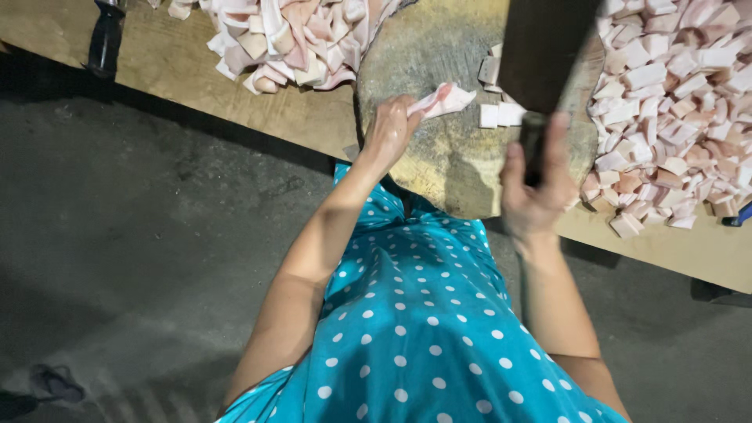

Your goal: The person chops long strips of animal skin into smaller pieces using a cleaver on a wooden cutting board.

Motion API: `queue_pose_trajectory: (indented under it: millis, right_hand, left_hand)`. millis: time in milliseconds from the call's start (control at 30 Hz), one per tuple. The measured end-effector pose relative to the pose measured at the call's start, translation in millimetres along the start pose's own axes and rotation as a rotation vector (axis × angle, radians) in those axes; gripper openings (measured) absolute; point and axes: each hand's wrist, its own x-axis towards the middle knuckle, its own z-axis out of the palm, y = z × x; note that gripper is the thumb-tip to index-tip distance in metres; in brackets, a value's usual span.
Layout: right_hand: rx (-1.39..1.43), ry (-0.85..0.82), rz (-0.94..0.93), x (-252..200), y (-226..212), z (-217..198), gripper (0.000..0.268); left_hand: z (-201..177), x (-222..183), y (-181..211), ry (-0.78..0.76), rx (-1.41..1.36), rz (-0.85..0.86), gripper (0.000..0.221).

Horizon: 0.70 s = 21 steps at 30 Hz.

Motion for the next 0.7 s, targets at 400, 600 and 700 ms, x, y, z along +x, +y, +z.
queue_pose_trajectory:
  millis: [400,600,700]
  right_hand:
    - [-0.282,-0.312,0.278,5.5,-2.3,8.6,0.060]
    - [-0.155,-0.022,-0.044,17.6,-30.7,-14.3,0.055]
    - [-0.243,-0.013,-0.221,10.1,-8.9,12.1,0.055]
  left_hand:
    - [-0.8,-3.3,-2.5,-0.100,-0.018,-0.205,0.020]
    - [2.0,4.8,2.2,-0.085,-0.083,-0.268,0.024]
    - [0.5,-0.5,-0.7,-0.101,-0.057,-0.292,0.021]
